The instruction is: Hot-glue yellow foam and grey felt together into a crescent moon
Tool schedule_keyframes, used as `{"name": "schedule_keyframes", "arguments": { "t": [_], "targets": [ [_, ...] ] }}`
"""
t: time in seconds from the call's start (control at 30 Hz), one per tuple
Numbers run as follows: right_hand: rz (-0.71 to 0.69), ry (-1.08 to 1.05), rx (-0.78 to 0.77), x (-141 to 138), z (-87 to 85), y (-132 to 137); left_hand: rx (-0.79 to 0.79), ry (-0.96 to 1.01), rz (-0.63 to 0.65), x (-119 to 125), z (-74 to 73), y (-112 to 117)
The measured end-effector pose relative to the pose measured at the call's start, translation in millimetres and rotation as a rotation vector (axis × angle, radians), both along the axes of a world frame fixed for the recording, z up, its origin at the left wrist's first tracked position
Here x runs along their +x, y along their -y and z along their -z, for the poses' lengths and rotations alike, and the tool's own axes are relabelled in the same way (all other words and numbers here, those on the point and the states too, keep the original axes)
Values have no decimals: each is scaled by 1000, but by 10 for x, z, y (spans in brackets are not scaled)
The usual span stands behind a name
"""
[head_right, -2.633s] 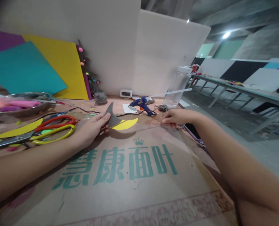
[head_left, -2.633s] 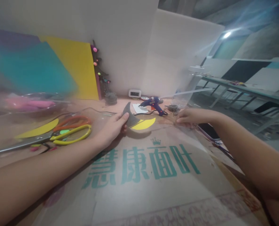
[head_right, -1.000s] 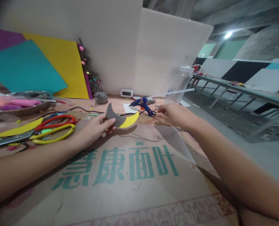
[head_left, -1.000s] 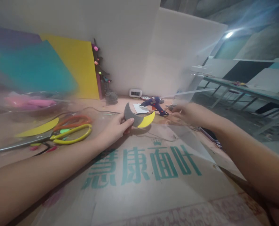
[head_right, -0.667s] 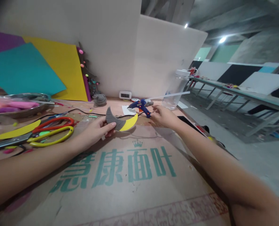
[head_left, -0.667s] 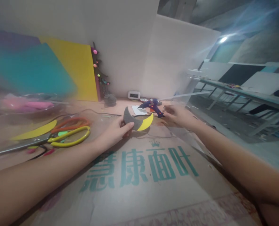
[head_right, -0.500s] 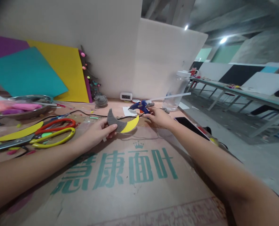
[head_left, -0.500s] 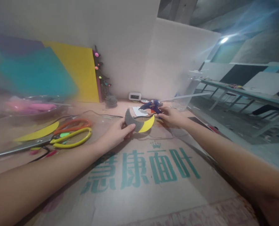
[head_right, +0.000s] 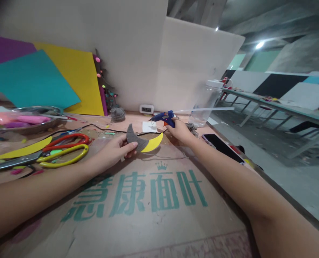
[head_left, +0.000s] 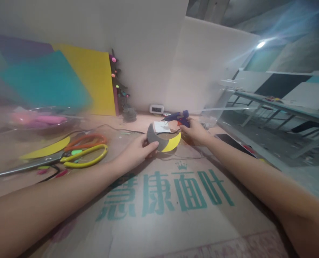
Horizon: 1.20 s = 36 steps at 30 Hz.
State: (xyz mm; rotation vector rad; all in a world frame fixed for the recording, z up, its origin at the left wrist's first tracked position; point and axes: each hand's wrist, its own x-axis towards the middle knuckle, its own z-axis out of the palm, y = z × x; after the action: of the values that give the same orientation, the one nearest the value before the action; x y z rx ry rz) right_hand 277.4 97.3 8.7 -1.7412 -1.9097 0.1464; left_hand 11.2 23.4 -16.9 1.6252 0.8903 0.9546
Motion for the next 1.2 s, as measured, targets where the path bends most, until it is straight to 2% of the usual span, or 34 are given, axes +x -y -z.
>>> {"name": "schedule_keyframes", "arguments": {
  "t": [0.17, 0.27, 0.37, 0.53, 0.67, 0.9, 1.2],
  "targets": [
    [33, -145, 7, 10, -99, 198, -24, 25, -20, 3, 1, -2],
    [9, -323, 50, -22, -119, 464, -14, 16, -37, -5, -1, -5],
    [-77, -444, 78, -99, -125, 796, 3, -23, -67, -12, -39, 16],
    [-64, -380, 51, -250, -110, 1162, -19, -28, -170, -4, -113, 56],
    [-35, -234, 91, -284, -54, 1215, -23, 5, -174, -13, -52, 14],
    [-206, -43, 108, -208, -47, 1252, -10, 6, -183, -55, 60, -43],
    [-274, -85, 70, -194, 34, 1165, -54, 50, -185, -53, 56, -57]
  ]
}}
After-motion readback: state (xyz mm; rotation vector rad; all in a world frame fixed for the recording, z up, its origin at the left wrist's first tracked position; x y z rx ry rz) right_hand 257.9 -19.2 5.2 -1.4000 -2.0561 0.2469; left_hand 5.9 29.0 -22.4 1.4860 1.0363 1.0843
